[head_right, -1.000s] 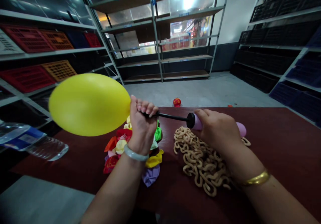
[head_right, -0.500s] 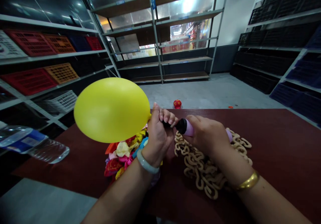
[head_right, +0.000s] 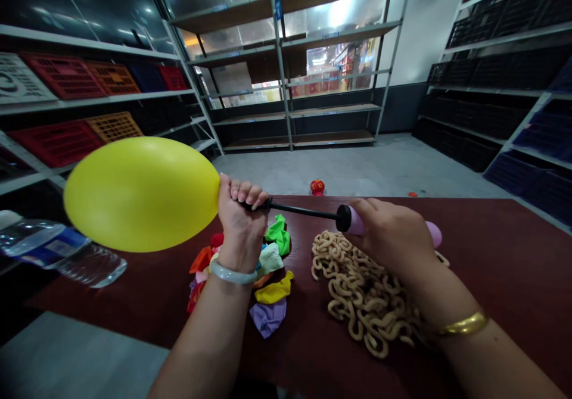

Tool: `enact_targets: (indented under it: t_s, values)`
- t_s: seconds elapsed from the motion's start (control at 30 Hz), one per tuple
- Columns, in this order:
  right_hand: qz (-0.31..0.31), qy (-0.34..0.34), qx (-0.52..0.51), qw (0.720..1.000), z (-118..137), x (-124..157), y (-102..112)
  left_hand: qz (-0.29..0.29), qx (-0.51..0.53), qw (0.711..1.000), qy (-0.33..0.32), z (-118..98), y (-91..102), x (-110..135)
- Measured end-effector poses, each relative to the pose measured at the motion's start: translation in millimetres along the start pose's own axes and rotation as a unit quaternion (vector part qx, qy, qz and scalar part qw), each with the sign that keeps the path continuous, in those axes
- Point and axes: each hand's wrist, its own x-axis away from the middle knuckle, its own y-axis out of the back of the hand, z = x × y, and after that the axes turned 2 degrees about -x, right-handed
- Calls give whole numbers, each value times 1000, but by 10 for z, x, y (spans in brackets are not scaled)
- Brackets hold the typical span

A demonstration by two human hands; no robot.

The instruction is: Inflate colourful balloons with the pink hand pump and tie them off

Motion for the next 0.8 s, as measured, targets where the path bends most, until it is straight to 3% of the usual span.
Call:
enact_targets:
  t_s: [0.13, 0.3, 0.5, 0.63, 0.8]
  values:
    - [-3, -3, 18, 1000, 63, 25, -9, -1, -1, 1000, 11, 147, -32, 74]
    - [-14, 13, 43, 999, 215, 36, -24, 28, -7, 997, 69, 498, -84, 292]
    - [-18, 22, -1, 1000, 381, 47, -27, 53, -6, 993, 107, 785, -119, 532]
    - [14, 21, -55, 998, 389, 29, -48, 35, -26, 994, 97, 674, -124, 485]
    - [18, 13, -56, 998, 182, 7, -100, 6, -29, 999, 45, 290, -96, 230]
